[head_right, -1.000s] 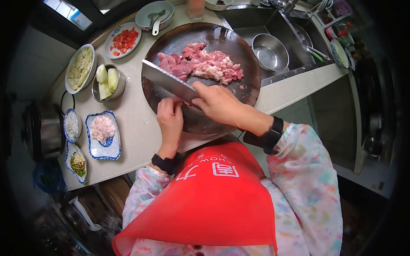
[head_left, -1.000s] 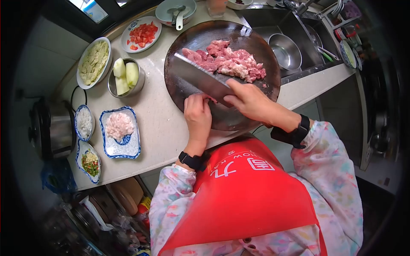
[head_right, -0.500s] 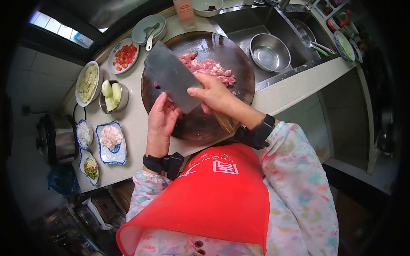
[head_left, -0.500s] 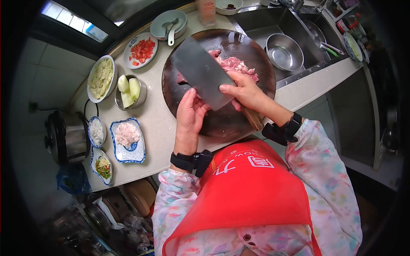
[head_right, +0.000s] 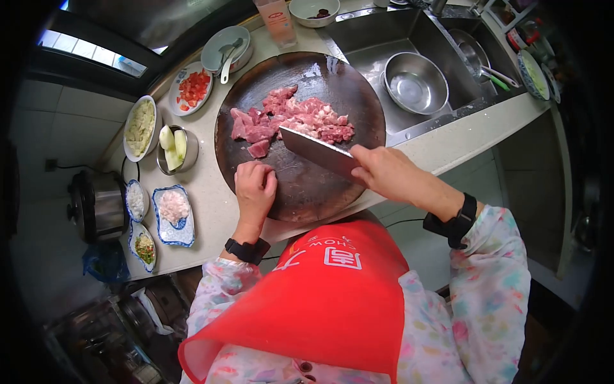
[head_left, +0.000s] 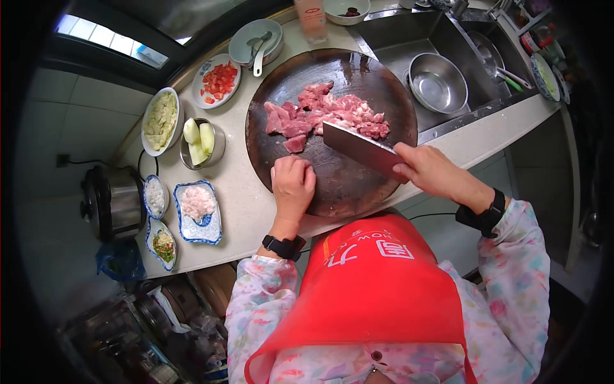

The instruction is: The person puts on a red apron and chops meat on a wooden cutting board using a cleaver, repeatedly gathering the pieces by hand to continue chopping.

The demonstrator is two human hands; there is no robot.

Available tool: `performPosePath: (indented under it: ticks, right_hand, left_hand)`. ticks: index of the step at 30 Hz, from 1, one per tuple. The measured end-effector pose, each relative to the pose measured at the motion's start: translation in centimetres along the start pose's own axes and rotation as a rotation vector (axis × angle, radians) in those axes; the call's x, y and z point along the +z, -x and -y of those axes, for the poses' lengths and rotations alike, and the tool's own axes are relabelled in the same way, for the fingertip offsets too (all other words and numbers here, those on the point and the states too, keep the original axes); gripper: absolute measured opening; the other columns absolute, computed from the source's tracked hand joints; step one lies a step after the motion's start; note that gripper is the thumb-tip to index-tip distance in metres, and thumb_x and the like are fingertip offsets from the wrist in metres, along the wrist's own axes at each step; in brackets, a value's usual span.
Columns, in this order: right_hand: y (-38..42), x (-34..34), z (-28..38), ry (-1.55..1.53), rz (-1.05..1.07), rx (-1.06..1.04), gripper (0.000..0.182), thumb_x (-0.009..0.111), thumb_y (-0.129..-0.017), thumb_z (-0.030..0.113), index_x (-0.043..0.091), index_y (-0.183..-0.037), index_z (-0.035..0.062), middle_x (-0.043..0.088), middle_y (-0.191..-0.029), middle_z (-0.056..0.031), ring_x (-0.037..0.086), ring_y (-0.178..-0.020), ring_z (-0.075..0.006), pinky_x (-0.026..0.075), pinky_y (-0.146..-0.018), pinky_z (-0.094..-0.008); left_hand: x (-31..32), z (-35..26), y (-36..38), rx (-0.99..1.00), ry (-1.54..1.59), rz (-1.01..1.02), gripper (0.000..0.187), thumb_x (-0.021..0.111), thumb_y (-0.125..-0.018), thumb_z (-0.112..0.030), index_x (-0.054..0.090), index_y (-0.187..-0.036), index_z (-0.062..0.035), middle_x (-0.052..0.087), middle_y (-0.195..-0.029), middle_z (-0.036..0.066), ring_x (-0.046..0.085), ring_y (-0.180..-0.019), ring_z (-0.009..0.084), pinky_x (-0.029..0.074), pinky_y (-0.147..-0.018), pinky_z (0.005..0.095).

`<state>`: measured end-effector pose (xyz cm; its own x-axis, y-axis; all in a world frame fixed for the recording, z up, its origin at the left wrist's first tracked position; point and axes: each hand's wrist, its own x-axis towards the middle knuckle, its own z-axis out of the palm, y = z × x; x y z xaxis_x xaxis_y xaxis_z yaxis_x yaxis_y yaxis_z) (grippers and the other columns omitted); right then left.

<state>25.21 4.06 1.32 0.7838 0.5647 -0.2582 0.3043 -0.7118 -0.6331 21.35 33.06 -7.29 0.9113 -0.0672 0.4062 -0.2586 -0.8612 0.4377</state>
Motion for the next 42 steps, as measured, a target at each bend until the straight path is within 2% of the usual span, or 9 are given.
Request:
performPosePath:
  ticks: [6,9,14,17,22,28,36,38,42]
  right_hand:
    - [-1.3,0.3,-0.1,0.207,-0.203,-0.087,0.017,0.06,-0.088,0.015,0.049,-0.096,0.0058,0.064,-0.072,-0.0191,0.063,-0.071,-0.0412,0.048,-0.06,-0.0511]
    - [-0.5,1.9,0.9,0.193,-0.197,-0.077,0.017,0.06,-0.089,0.015,0.049,-0.096,0.0053,0.064,-0.074,-0.0183,0.064,-0.071,-0.0397,0.049,-0.059,-0.0496]
    - [-0.1,3.0,2.3,0.17,-0.271,-0.016,0.017,0.06,-0.089,0.016,0.049,-0.097,0.0048,0.065,-0.077,-0.0179,0.064,-0.072,-0.0386,0.049,-0.06,-0.0487]
    - [0.3,3.4,2.9,0.21,-0.269,-0.002,0.017,0.06,-0.089,0.016,0.049,-0.096,0.005,0.065,-0.079,-0.0178,0.064,-0.073,-0.0383,0.049,-0.061,-0.0487]
    - [1.1,5.4,6.7,0.09,-0.198,-0.074,0.015,0.06,-0.089,0.016,0.05,-0.094,0.0053,0.065,-0.079,-0.0172,0.064,-0.074,-0.0373,0.048,-0.061,-0.0484]
    - [-1.7,5.5,9.8,0.256,0.045,-0.156,0.014,0.059,-0.087,0.015,0.053,-0.091,0.0033,0.066,-0.078,-0.0168,0.065,-0.072,-0.0377,0.049,-0.061,-0.0478]
    - [0.2,6.6,8.1,0.167,-0.271,-0.045,0.014,0.06,-0.089,0.016,0.051,-0.091,0.0056,0.064,-0.077,-0.0171,0.063,-0.072,-0.0388,0.048,-0.06,-0.0488]
    - [0.7,7.6,7.7,0.151,-0.314,-0.007,0.014,0.06,-0.089,0.017,0.05,-0.092,0.0062,0.064,-0.077,-0.0169,0.063,-0.072,-0.039,0.048,-0.06,-0.0488]
    - [1.4,8.7,7.6,0.108,-0.408,-0.024,0.015,0.06,-0.089,0.017,0.049,-0.091,0.0065,0.063,-0.075,-0.0168,0.062,-0.072,-0.0391,0.048,-0.06,-0.0484]
  left_hand:
    - [-0.9,0.7,-1.9,-0.221,0.056,-0.134,0.018,0.072,-0.081,-0.018,0.07,-0.093,-0.005,0.064,-0.09,0.01,0.059,-0.089,0.0287,0.047,-0.079,0.0388]
    - [-0.1,1.4,-3.7,-0.349,-0.104,-0.038,0.032,0.077,-0.072,-0.03,0.068,-0.091,-0.0045,0.064,-0.093,0.012,0.059,-0.092,0.0314,0.048,-0.081,0.041]
    - [0.7,1.3,-4.7,-0.321,-0.088,0.057,0.024,0.07,-0.07,-0.021,0.061,-0.083,-0.0039,0.062,-0.091,0.013,0.058,-0.091,0.0348,0.049,-0.079,0.0443]
    - [0.6,3.1,-4.6,-0.397,0.052,0.101,0.025,0.071,-0.07,-0.019,0.063,-0.088,-0.0032,0.065,-0.084,0.012,0.062,-0.076,0.0299,0.051,-0.071,0.0404]
    - [-4.2,6.5,-3.8,-0.721,0.919,0.053,0.022,0.074,-0.078,-0.017,0.067,-0.09,-0.0006,0.07,-0.082,0.003,0.055,-0.06,0.007,0.044,-0.053,0.0221]
    - [-7.2,7.5,-3.1,-0.869,0.877,0.183,0.015,0.072,-0.079,-0.012,0.065,-0.087,-0.0009,0.071,-0.086,0.003,0.051,-0.057,0.0029,0.04,-0.05,0.0179]
    - [-2.6,6.7,-1.2,-0.659,0.933,0.157,0.028,0.082,-0.071,-0.019,0.066,-0.086,-0.0013,0.068,-0.076,0.005,0.06,-0.064,0.012,0.049,-0.062,0.0261]
    - [-2.9,5.6,-1.4,-0.616,0.454,0.271,0.034,0.084,-0.07,-0.029,0.065,-0.077,-0.0023,0.065,-0.067,0.009,0.06,-0.06,0.0168,0.049,-0.06,0.0319]
    - [-4.4,4.8,-2.1,-0.587,0.15,0.392,0.042,0.082,-0.071,-0.037,0.059,-0.067,-0.0019,0.06,-0.06,0.012,0.057,-0.054,0.0225,0.045,-0.056,0.0376]
